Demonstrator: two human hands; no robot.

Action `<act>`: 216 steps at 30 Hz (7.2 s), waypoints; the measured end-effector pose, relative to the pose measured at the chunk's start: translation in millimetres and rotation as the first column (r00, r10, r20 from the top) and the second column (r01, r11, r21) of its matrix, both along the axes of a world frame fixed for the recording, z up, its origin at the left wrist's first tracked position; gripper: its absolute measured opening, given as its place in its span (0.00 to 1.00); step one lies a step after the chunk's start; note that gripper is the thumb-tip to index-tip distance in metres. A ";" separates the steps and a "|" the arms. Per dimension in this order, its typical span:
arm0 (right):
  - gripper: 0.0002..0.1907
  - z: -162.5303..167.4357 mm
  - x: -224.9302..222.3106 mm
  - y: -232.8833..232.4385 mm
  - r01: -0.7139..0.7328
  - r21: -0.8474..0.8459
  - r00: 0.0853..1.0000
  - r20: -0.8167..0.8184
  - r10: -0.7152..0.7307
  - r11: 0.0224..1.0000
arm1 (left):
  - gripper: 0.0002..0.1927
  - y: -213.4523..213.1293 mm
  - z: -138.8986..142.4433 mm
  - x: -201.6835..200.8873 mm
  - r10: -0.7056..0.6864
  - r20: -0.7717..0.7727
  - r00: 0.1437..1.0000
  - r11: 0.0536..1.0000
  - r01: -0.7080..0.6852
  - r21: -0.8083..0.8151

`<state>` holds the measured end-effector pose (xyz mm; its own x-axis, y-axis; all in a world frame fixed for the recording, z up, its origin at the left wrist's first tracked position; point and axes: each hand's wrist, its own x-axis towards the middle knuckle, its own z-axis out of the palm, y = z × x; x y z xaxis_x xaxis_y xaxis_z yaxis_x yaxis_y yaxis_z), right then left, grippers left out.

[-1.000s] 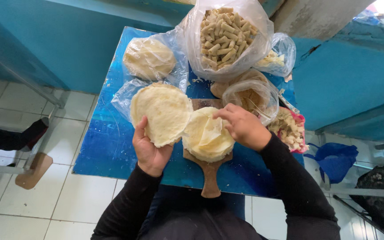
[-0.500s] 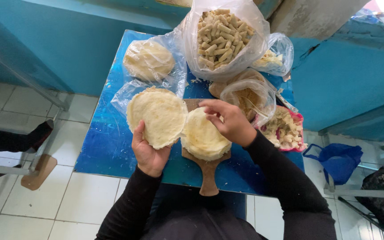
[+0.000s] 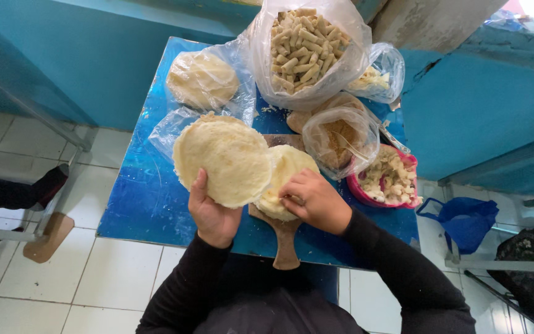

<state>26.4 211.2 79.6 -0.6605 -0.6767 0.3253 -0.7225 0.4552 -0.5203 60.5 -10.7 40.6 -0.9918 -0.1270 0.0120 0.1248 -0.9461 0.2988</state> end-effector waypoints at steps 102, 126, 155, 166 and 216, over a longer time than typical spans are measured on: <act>0.11 5.0 -65.3 -6.5 0.324 -0.262 0.692 0.721 -0.039 0.909 | 0.32 -81.0 -65.2 44.0 -0.063 0.127 0.990 0.998 0.065 -0.008; 0.13 3.4 -42.3 -16.7 0.070 -0.037 0.981 -0.176 -0.075 0.997 | 0.32 -46.3 -45.7 35.6 0.016 0.040 0.999 0.997 -0.013 -0.080; 0.12 64.0 30.6 -50.8 0.000 -0.059 0.960 -0.279 -0.016 0.998 | 0.30 15.1 5.9 34.8 -0.220 -0.195 0.956 0.975 0.210 -0.071; 0.11 52.2 39.3 -53.9 0.076 -0.176 0.972 -0.206 -0.112 0.981 | 0.24 33.8 -26.0 38.2 -0.159 -0.155 0.975 0.982 0.140 -0.129; 0.06 47.4 33.6 -52.9 0.118 -0.176 0.988 0.117 -0.098 0.977 | 0.22 45.7 -63.5 47.1 -0.042 -0.141 0.989 0.969 0.006 -0.248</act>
<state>60.0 158.2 126.9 -0.7642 -0.5355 0.3596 -0.6098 0.4182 -0.6732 107.6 34.9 -23.0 -0.9800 -0.0786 0.1830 0.1620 -0.8487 0.5035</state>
